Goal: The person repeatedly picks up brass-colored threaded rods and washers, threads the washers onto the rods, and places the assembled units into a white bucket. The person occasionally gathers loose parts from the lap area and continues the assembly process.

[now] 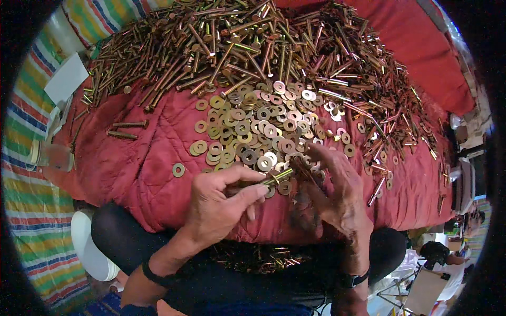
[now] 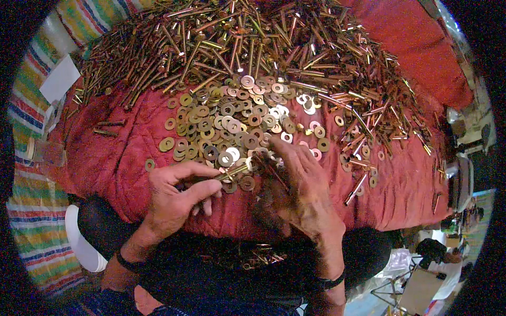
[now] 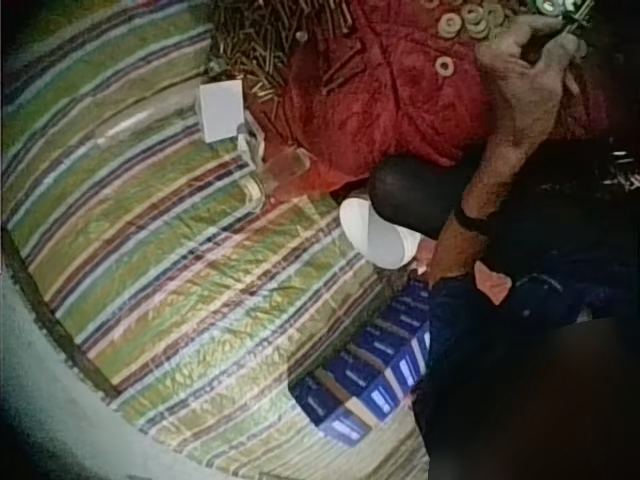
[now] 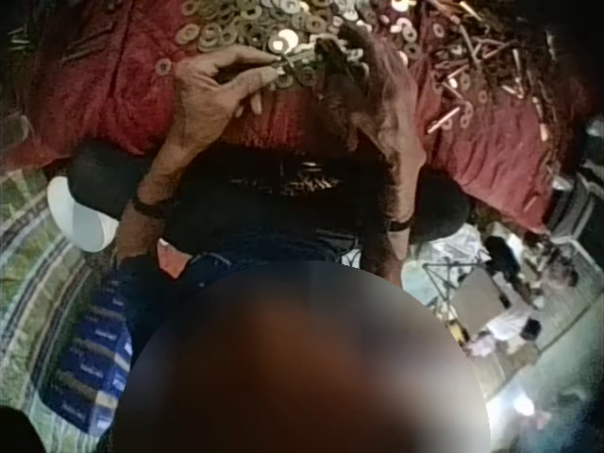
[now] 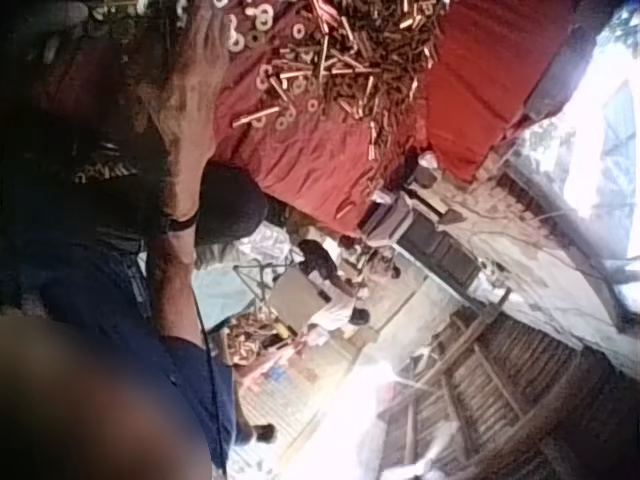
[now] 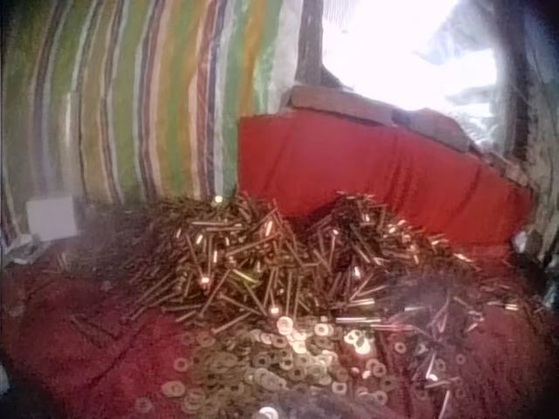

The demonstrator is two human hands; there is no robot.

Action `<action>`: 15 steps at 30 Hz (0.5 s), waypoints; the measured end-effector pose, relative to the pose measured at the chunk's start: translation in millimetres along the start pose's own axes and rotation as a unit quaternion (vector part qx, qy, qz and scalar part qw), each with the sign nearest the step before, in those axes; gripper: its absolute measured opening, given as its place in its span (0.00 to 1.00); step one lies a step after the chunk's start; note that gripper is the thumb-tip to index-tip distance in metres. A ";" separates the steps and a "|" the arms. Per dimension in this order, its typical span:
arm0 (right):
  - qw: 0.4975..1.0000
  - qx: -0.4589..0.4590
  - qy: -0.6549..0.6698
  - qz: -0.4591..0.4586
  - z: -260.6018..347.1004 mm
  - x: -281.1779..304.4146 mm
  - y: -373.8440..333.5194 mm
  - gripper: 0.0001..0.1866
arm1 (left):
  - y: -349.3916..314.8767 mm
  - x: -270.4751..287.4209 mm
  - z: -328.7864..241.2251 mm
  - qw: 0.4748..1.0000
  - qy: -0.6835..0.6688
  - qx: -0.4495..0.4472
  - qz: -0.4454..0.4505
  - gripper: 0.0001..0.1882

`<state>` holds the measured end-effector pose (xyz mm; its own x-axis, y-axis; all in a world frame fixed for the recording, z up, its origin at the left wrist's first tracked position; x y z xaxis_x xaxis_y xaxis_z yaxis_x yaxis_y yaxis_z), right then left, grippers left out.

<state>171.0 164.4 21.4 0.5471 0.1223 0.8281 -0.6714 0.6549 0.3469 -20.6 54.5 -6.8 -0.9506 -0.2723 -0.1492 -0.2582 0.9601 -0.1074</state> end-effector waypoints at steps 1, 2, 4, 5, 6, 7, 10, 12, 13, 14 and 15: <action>0.999 0.015 -0.031 0.005 -0.8 -1.0 -0.4 0.29 | -1.0 2.1 -2.3 0.999 -0.029 0.015 -0.001 0.08; 0.998 0.038 -0.058 0.011 -1.3 -2.0 -0.2 0.29 | -1.4 4.1 -4.6 0.998 -0.058 0.025 -0.002 0.08; 0.995 0.057 -0.080 0.011 -2.5 -5.9 0.5 0.28 | -1.1 5.5 -7.4 0.998 -0.052 0.038 -0.003 0.08; 0.996 0.054 -0.075 0.006 -4.1 -6.2 1.4 0.27 | -1.2 6.7 -8.1 0.997 -0.052 0.050 -0.001 0.08; 0.996 0.052 -0.070 0.001 -4.7 -6.7 2.2 0.26 | -1.2 7.8 -8.3 0.997 -0.051 0.061 0.000 0.08; 0.997 0.060 -0.054 -0.001 -5.2 -4.4 3.2 0.25 | -1.3 8.7 -9.6 0.997 -0.054 0.059 0.005 0.08; 0.997 0.073 -0.013 -0.004 -2.7 4.4 4.6 0.23 | -1.7 11.1 -12.0 0.997 -0.062 0.051 0.017 0.09; 0.998 0.059 0.012 -0.003 1.6 8.5 3.6 0.24 | -1.6 11.5 -11.6 0.996 -0.069 0.047 0.024 0.09; 0.998 0.014 0.068 -0.009 1.1 9.5 3.0 0.24 | -2.1 12.2 -10.8 0.996 -0.070 0.052 0.024 0.09; 0.991 -0.033 0.127 -0.017 0.9 9.0 2.1 0.24 | -2.5 12.5 -9.5 0.995 -0.073 0.062 0.025 0.09; 0.980 -0.081 0.182 -0.024 0.0 8.0 1.0 0.23 | -2.8 12.6 -7.4 0.994 -0.075 0.076 0.026 0.09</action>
<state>174.6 166.0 28.3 0.7378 0.3273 0.5904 -0.5687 0.7726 0.2823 -33.1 48.8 -1.1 -0.9222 -0.2407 -0.3026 -0.1699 0.9553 -0.2420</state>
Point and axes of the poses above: each hand's wrist, its own y-axis towards the middle knuckle, its own x-axis out of the back of the hand, z = x × y, the point moved 5 cm from there along y, towards the middle knuckle, and after that the axes turned 7 degrees about -y, right-handed, at the moved point
